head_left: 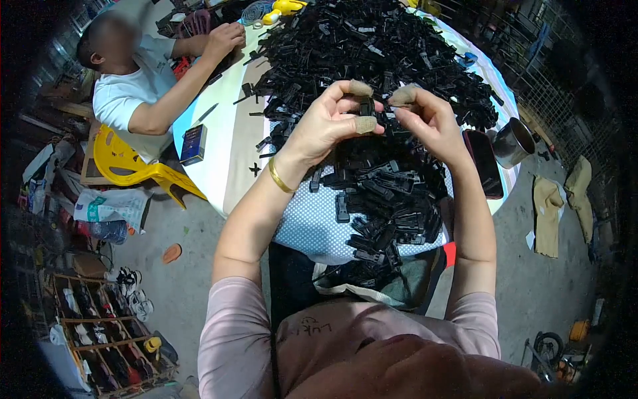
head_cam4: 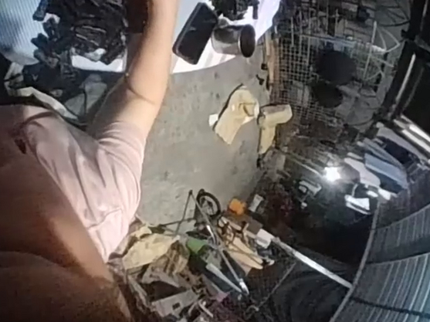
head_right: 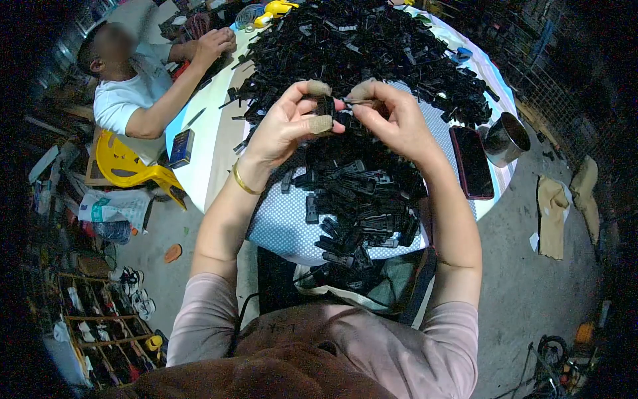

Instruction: The recorder is sorting through a large pile of small black plastic components on a table.

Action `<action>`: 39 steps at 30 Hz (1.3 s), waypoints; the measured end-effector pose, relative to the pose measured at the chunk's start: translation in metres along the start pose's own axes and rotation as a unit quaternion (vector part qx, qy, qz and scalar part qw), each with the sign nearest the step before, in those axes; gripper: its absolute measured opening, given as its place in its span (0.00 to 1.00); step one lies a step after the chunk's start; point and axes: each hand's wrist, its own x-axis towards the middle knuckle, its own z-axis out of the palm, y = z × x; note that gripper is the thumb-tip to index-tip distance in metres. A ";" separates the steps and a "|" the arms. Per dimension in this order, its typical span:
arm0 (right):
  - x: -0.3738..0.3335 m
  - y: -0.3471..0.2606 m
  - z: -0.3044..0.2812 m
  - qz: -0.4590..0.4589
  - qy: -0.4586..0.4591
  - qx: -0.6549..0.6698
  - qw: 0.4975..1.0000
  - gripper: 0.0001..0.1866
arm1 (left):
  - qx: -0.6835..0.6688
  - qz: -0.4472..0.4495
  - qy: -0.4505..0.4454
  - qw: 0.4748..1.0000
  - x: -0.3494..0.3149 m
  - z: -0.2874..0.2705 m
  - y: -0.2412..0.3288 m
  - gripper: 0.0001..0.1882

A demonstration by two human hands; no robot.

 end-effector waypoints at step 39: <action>-0.001 -0.009 -0.008 0.082 0.006 0.076 0.994 0.08 | 0.140 0.017 -0.065 0.988 -0.009 0.010 0.015 0.32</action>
